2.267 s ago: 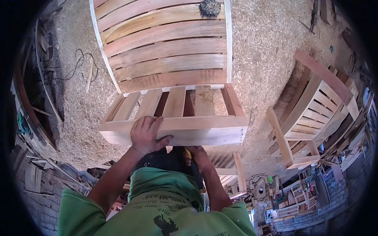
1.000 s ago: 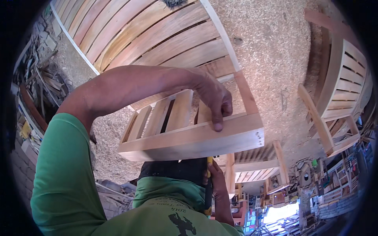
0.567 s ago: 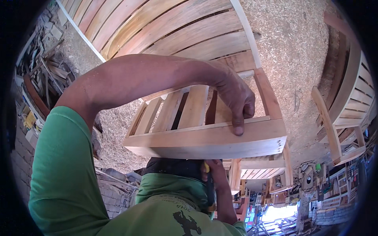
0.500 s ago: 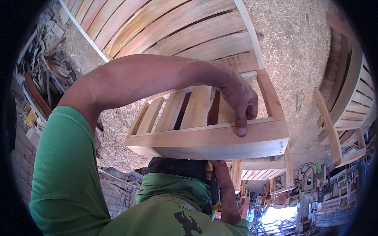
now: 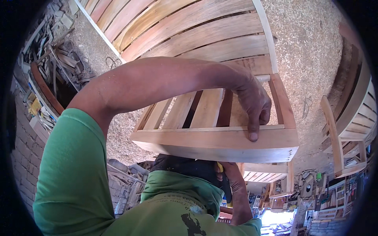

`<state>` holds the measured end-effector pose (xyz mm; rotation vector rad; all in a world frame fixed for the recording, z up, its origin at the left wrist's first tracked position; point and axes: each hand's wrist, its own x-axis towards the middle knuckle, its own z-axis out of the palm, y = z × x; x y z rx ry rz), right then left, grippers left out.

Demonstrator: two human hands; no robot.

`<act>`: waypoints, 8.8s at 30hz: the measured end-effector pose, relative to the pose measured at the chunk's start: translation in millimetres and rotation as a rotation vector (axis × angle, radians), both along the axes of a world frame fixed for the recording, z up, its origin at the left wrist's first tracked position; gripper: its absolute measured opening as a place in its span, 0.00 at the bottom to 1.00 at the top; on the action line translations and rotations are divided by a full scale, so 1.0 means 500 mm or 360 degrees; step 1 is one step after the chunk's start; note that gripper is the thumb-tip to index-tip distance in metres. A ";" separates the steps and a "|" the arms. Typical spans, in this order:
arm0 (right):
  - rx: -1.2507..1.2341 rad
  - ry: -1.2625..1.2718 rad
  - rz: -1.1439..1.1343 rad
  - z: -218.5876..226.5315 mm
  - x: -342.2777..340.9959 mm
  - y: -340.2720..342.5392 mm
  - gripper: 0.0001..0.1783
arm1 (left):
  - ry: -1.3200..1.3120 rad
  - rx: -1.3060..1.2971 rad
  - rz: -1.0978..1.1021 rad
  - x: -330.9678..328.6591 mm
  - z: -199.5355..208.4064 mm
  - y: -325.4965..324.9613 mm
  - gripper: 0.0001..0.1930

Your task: The person assembles a wooden slatted frame by positioning slats and securing them with nails. They use a hammer to drive nails into the wood, repeatedly adjusting the slats and striking the nails to fasten the structure.

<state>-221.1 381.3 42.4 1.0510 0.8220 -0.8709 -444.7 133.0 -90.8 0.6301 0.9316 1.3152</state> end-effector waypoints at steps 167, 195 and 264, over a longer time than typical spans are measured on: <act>-0.1804 0.0191 0.1520 0.102 -0.476 -0.298 0.35 | 0.0283 -0.2495 0.1609 0.651 0.382 -0.154 0.44; -0.1133 0.1260 0.1600 -0.112 -0.026 -0.046 0.24 | 0.1190 -0.2943 0.2148 0.761 0.256 -0.048 0.38; -0.1714 0.1756 0.2102 -0.239 0.079 0.033 0.19 | -0.0441 -0.2190 0.1029 0.388 0.235 -0.074 0.31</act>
